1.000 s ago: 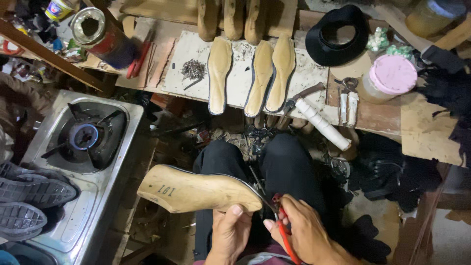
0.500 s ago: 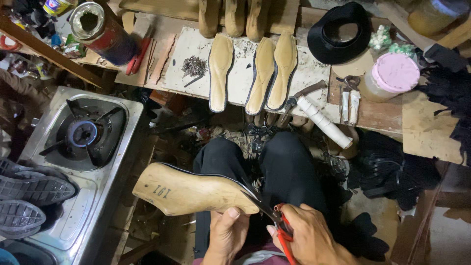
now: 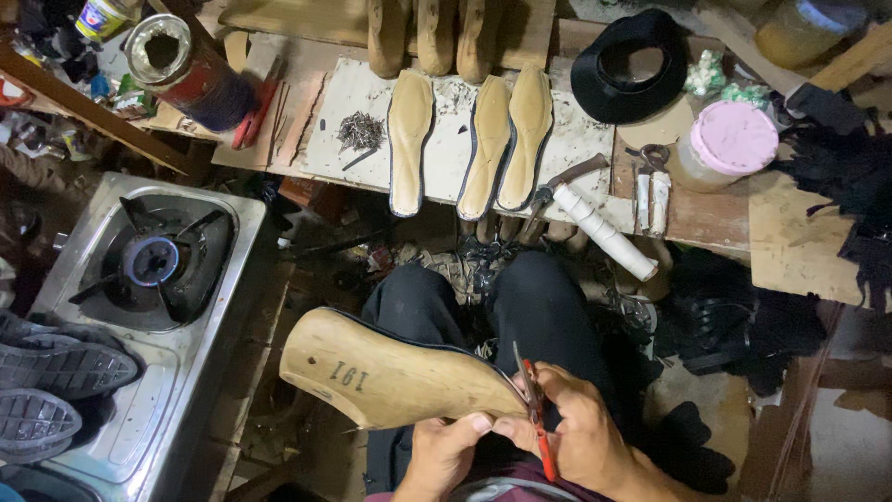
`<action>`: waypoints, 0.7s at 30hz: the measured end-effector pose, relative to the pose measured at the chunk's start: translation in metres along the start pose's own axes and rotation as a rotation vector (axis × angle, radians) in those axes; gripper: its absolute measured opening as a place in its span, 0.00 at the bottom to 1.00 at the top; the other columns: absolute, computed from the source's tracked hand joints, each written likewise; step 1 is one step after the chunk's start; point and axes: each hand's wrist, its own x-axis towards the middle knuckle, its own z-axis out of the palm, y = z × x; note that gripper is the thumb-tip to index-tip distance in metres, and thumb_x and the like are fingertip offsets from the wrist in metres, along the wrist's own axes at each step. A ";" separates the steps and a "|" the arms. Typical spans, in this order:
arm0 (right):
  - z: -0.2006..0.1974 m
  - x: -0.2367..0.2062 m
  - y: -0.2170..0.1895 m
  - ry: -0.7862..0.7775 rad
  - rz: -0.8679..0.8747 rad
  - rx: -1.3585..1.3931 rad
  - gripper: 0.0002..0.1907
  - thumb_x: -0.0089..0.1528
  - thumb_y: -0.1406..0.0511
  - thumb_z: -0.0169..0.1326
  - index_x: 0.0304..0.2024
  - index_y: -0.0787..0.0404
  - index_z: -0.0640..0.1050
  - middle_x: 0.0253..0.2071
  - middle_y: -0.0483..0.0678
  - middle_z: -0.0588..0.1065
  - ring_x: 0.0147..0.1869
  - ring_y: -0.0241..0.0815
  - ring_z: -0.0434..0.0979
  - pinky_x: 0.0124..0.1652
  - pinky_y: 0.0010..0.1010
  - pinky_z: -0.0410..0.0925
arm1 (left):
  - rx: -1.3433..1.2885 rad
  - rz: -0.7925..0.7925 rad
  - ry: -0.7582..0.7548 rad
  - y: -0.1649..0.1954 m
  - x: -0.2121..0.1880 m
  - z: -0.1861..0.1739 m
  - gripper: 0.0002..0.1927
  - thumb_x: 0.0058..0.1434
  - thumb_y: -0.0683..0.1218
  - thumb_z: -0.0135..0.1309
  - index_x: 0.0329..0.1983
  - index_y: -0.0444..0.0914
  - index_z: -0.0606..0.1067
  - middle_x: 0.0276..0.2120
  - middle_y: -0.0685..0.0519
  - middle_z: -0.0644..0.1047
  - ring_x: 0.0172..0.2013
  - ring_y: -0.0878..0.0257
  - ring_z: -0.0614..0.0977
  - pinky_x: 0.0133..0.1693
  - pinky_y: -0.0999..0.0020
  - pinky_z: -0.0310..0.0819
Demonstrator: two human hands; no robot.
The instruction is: The person sits on the workshop floor and works on a shoe last with an upper. They trim excess material from the shoe edge with scissors, apply adhesive from a pink container by hand, press and smooth the material around the last, and set finished pieces on the workbench.
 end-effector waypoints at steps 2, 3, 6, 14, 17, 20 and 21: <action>0.003 -0.007 0.008 -0.022 0.228 0.135 0.21 0.51 0.66 0.72 0.40 0.71 0.79 0.30 0.49 0.79 0.31 0.40 0.79 0.33 0.29 0.73 | 0.201 0.045 -0.046 0.008 -0.002 -0.002 0.28 0.56 0.42 0.64 0.60 0.28 0.72 0.51 0.43 0.79 0.51 0.54 0.81 0.55 0.58 0.75; 0.001 -0.010 0.014 -0.035 0.344 0.202 0.19 0.51 0.67 0.71 0.40 0.71 0.80 0.28 0.48 0.79 0.29 0.39 0.78 0.31 0.29 0.73 | 0.301 0.066 -0.067 0.014 -0.003 -0.004 0.30 0.57 0.43 0.64 0.62 0.29 0.71 0.52 0.44 0.79 0.52 0.56 0.81 0.56 0.59 0.75; -0.018 -0.017 0.031 0.012 0.765 0.462 0.18 0.51 0.67 0.65 0.42 0.69 0.80 0.23 0.48 0.79 0.23 0.37 0.77 0.26 0.30 0.72 | 0.446 -0.163 -0.239 0.044 -0.004 -0.020 0.36 0.56 0.46 0.63 0.67 0.32 0.66 0.58 0.44 0.75 0.59 0.55 0.77 0.60 0.59 0.70; -0.075 -0.017 0.037 -0.195 0.396 0.154 0.13 0.55 0.63 0.68 0.37 0.65 0.83 0.26 0.44 0.77 0.28 0.32 0.73 0.29 0.26 0.68 | -0.336 -0.263 -0.143 0.067 -0.011 -0.038 0.45 0.63 0.70 0.46 0.64 0.27 0.67 0.61 0.28 0.73 0.60 0.35 0.76 0.58 0.41 0.73; -0.086 -0.009 0.039 -0.009 0.434 -0.037 0.17 0.52 0.60 0.69 0.37 0.64 0.81 0.28 0.42 0.78 0.30 0.30 0.77 0.31 0.25 0.72 | -0.136 -0.177 -0.194 0.055 -0.009 -0.038 0.33 0.62 0.55 0.54 0.61 0.24 0.71 0.62 0.27 0.71 0.62 0.35 0.74 0.62 0.42 0.68; -0.115 -0.004 0.054 0.138 0.959 -0.582 0.22 0.54 0.53 0.71 0.34 0.66 0.82 0.24 0.52 0.76 0.29 0.41 0.72 0.34 0.34 0.70 | 0.393 0.007 -0.323 0.055 -0.003 -0.035 0.28 0.56 0.41 0.62 0.60 0.27 0.75 0.65 0.29 0.71 0.65 0.38 0.73 0.65 0.46 0.64; -0.126 -0.008 0.060 0.275 0.872 -0.527 0.19 0.55 0.54 0.69 0.36 0.63 0.83 0.26 0.50 0.79 0.30 0.41 0.76 0.34 0.35 0.71 | 0.620 0.078 -0.367 0.057 -0.002 -0.032 0.27 0.54 0.38 0.64 0.59 0.29 0.76 0.66 0.30 0.72 0.67 0.40 0.73 0.66 0.48 0.63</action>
